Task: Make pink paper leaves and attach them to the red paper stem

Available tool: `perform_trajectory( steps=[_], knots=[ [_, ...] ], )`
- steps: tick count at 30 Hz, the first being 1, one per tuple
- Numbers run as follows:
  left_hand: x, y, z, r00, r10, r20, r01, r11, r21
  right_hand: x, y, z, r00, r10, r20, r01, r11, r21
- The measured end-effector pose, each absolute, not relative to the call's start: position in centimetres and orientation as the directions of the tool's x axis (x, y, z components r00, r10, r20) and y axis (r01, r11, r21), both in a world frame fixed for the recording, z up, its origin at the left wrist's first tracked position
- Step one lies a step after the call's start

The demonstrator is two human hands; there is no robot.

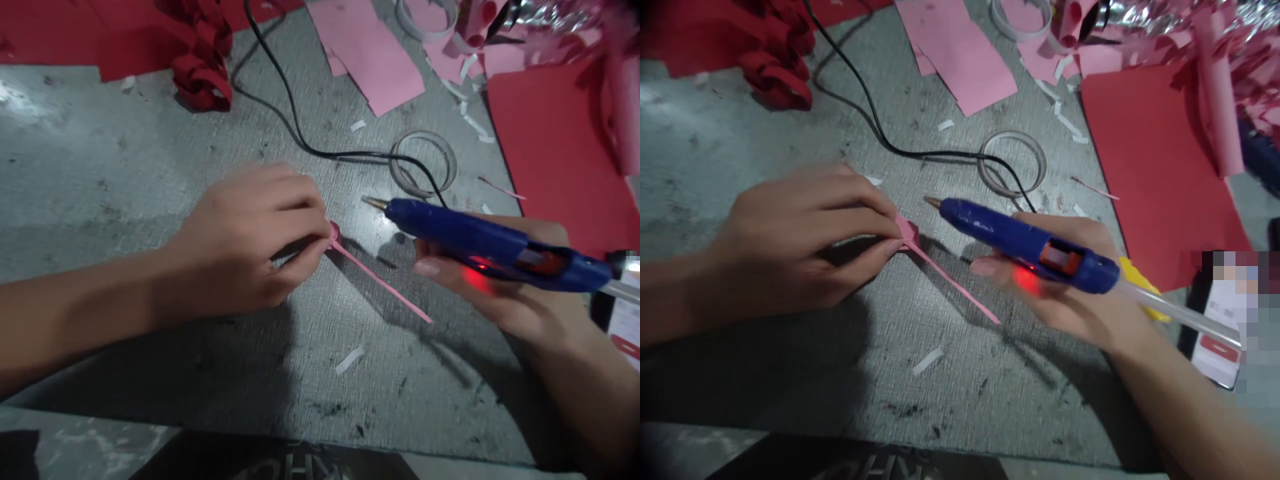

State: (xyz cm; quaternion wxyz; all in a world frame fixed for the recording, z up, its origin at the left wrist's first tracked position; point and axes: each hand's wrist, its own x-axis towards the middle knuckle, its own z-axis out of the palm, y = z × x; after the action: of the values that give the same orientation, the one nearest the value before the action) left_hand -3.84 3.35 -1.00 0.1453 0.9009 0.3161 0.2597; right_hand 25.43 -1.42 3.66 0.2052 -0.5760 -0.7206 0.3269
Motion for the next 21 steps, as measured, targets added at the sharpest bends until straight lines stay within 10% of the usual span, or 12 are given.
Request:
perform_trajectory(
  steps=[10, 21],
  knots=[
    [-3.6, 3.5, -0.9, 0.658, 0.595, 0.462, 0.415, -0.798, 0.436, 21.6, -3.4, 2.4, -0.022, 0.958, -0.285, 0.438, -0.247, -0.864],
    [-3.4, 3.5, -0.5, 0.664, 0.641, 0.385, 0.432, -0.749, 0.503, 22.2, -3.3, 2.4, -0.109, 0.951, -0.288, 0.502, -0.198, -0.842]
  ],
)
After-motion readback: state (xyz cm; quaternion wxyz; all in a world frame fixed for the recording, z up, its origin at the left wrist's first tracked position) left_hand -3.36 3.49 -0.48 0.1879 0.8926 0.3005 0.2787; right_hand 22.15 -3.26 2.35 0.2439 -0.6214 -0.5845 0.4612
